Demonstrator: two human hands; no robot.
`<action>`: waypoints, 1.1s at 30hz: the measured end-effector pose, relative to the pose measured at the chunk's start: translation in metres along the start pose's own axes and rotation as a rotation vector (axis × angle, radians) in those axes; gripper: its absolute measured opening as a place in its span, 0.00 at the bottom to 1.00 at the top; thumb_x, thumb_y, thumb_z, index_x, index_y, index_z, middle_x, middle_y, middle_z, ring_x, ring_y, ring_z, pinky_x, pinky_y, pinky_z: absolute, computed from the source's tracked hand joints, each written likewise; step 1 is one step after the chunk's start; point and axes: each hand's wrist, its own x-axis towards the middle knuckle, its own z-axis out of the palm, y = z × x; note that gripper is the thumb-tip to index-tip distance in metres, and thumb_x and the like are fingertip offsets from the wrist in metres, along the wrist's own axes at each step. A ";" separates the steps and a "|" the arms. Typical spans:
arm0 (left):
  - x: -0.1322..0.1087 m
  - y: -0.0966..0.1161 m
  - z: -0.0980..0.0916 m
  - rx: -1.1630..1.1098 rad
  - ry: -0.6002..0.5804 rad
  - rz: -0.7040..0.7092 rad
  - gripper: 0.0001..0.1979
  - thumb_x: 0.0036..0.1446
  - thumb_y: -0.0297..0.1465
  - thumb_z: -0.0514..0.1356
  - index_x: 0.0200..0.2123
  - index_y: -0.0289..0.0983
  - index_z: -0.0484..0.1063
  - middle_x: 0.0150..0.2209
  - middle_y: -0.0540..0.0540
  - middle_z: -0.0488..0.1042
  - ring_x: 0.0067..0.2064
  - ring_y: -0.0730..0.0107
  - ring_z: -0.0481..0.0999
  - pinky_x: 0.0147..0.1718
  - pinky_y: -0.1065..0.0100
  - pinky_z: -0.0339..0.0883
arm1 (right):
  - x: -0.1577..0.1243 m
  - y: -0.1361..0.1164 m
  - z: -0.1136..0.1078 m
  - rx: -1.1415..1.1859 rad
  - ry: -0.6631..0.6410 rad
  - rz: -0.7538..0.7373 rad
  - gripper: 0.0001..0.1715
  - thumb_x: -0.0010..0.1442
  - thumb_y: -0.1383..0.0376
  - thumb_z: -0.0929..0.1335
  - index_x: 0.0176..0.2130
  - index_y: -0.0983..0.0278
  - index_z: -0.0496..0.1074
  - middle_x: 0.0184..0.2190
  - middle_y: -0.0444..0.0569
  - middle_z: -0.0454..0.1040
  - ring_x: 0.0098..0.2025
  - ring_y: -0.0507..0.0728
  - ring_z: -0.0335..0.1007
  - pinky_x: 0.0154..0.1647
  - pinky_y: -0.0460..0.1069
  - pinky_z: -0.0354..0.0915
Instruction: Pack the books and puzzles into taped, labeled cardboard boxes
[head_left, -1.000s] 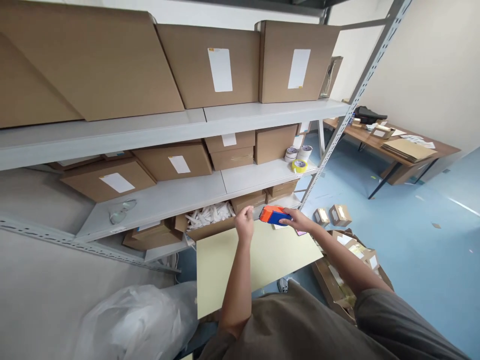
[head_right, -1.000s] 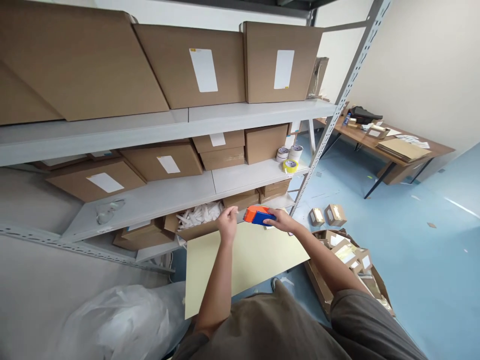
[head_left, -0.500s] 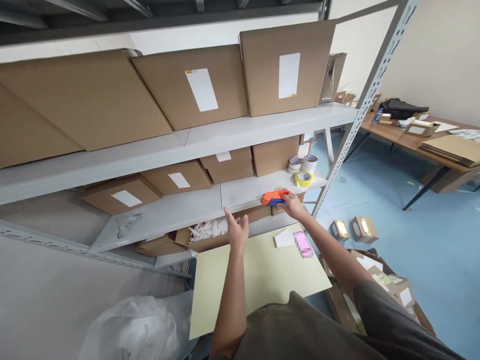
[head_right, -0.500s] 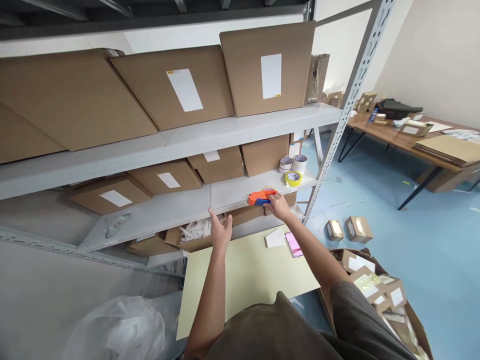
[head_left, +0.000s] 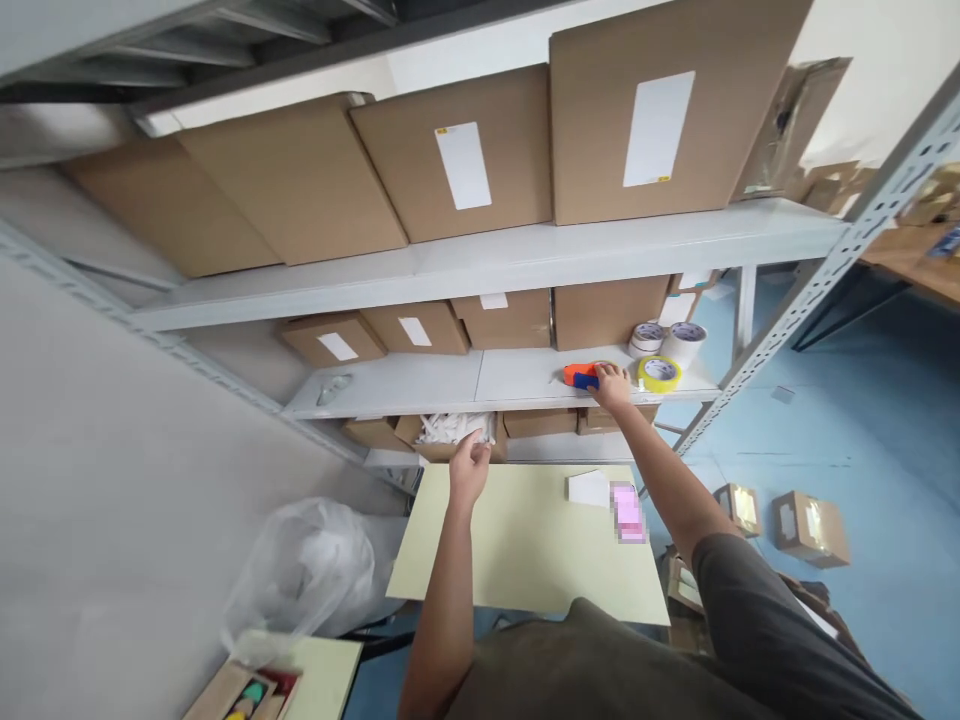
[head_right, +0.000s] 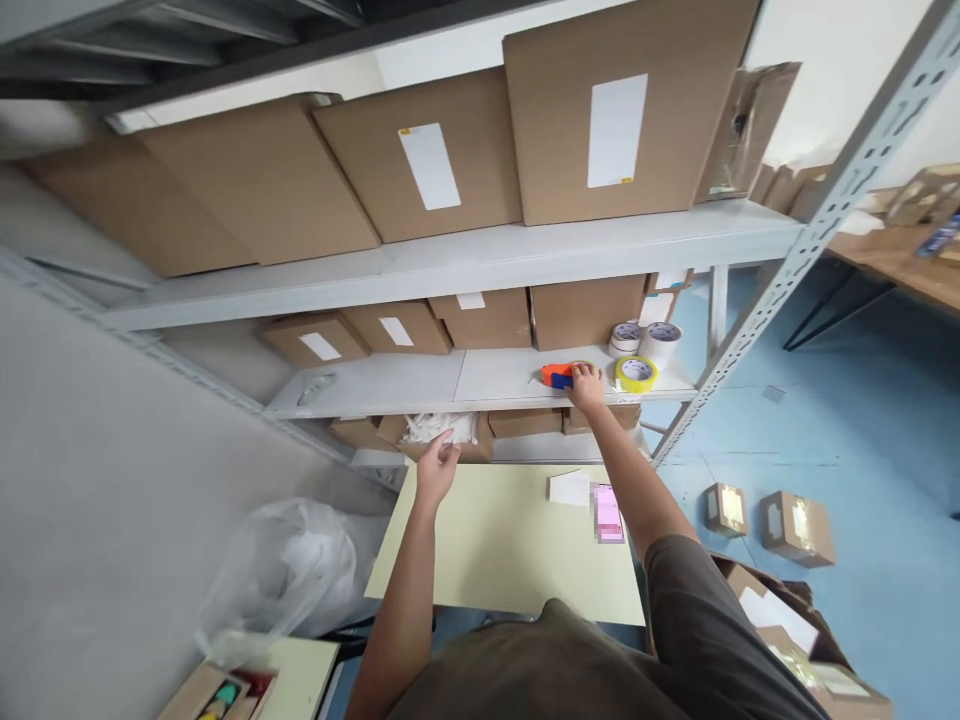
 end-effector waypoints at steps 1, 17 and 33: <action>-0.001 -0.001 -0.003 0.007 0.013 -0.016 0.20 0.67 0.34 0.64 0.61 0.41 0.79 0.53 0.39 0.83 0.55 0.54 0.83 0.57 0.55 0.77 | -0.004 -0.003 -0.001 0.033 0.053 -0.015 0.28 0.60 0.63 0.73 0.59 0.66 0.76 0.60 0.68 0.77 0.63 0.77 0.67 0.69 0.73 0.60; -0.082 -0.066 -0.044 0.084 0.064 -0.072 0.22 0.70 0.36 0.61 0.65 0.43 0.76 0.66 0.40 0.77 0.66 0.55 0.76 0.64 0.52 0.74 | -0.172 -0.125 0.077 0.707 -0.138 -0.211 0.25 0.71 0.49 0.67 0.53 0.60 0.82 0.59 0.61 0.81 0.62 0.70 0.76 0.67 0.69 0.69; -0.184 -0.153 -0.155 0.122 0.149 -0.201 0.24 0.70 0.33 0.60 0.67 0.41 0.74 0.68 0.41 0.75 0.70 0.55 0.72 0.73 0.50 0.63 | -0.256 -0.285 0.115 0.718 -0.399 -0.356 0.32 0.72 0.45 0.63 0.61 0.61 0.78 0.64 0.62 0.77 0.67 0.69 0.73 0.69 0.70 0.68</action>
